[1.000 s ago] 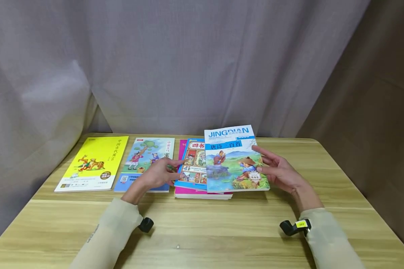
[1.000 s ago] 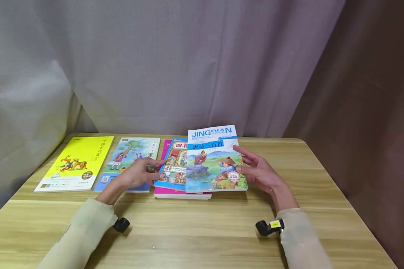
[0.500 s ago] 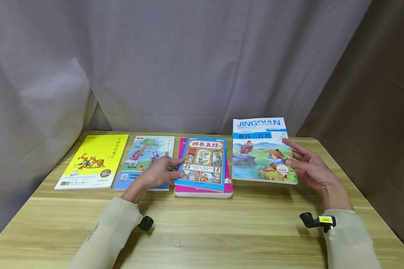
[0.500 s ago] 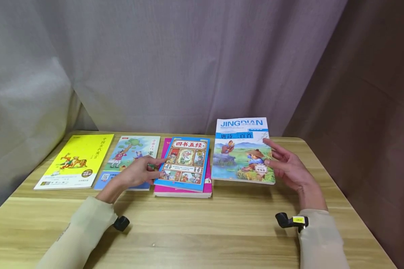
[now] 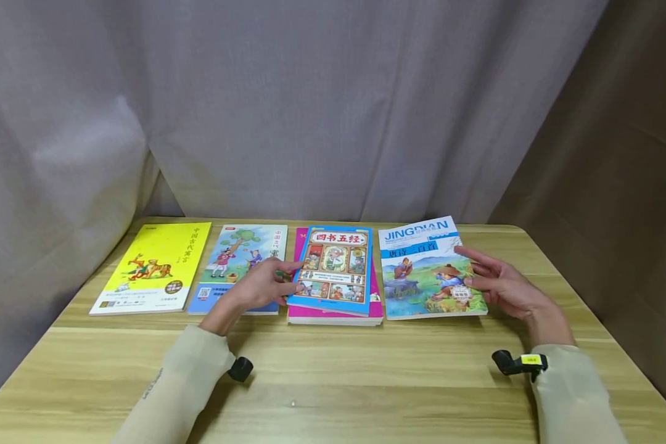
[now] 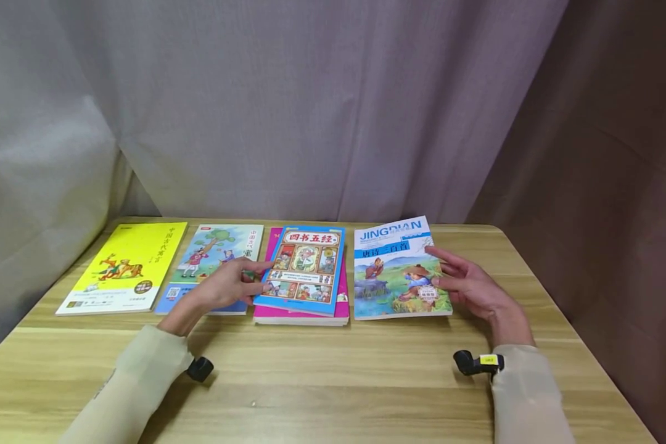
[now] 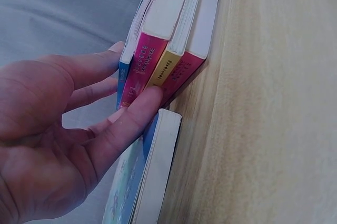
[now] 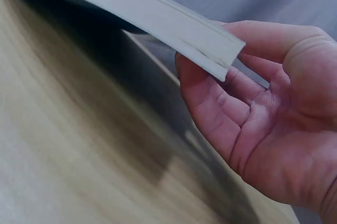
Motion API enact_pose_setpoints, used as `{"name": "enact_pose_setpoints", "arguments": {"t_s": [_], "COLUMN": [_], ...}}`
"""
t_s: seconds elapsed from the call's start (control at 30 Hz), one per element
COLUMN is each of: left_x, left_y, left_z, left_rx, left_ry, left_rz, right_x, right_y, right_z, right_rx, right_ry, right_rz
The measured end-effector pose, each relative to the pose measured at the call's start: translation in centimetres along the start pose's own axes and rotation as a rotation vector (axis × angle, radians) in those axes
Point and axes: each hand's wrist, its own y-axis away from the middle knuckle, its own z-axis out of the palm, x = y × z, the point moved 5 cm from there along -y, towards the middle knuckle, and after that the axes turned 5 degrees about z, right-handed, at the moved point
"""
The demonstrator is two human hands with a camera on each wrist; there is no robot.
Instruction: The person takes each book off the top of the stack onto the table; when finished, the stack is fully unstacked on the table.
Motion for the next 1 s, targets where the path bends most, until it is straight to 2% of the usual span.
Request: {"name": "enact_pose_setpoints", "arguments": {"t_s": [0.13, 0.37, 0.8, 0.87, 1.0], "left_x": [0.0, -0.2, -0.6, -0.5, -0.2], "left_y": [0.0, 0.0, 0.0, 0.0, -0.1], "left_z": [0.0, 0.2, 0.2, 0.2, 0.0], "left_rx": [0.000, 0.005, 0.007, 0.002, -0.001], "left_ry": [0.000, 0.013, 0.031, 0.026, 0.023], "left_rz": [0.015, 0.001, -0.004, 0.000, 0.011], "right_x": [0.4, 0.7, 0.7, 0.4, -0.9], "right_y": [-0.3, -1.0, -1.2, -1.1, -0.7], "right_z": [0.2, 0.7, 1.1, 1.0, 0.7], "right_rx": [0.005, 0.072, 0.099, 0.113, 0.205], "right_ry": [0.023, 0.222, 0.335, 0.411, 0.674], "right_rz": [0.047, 0.109, 0.140, 0.125, 0.073]}}
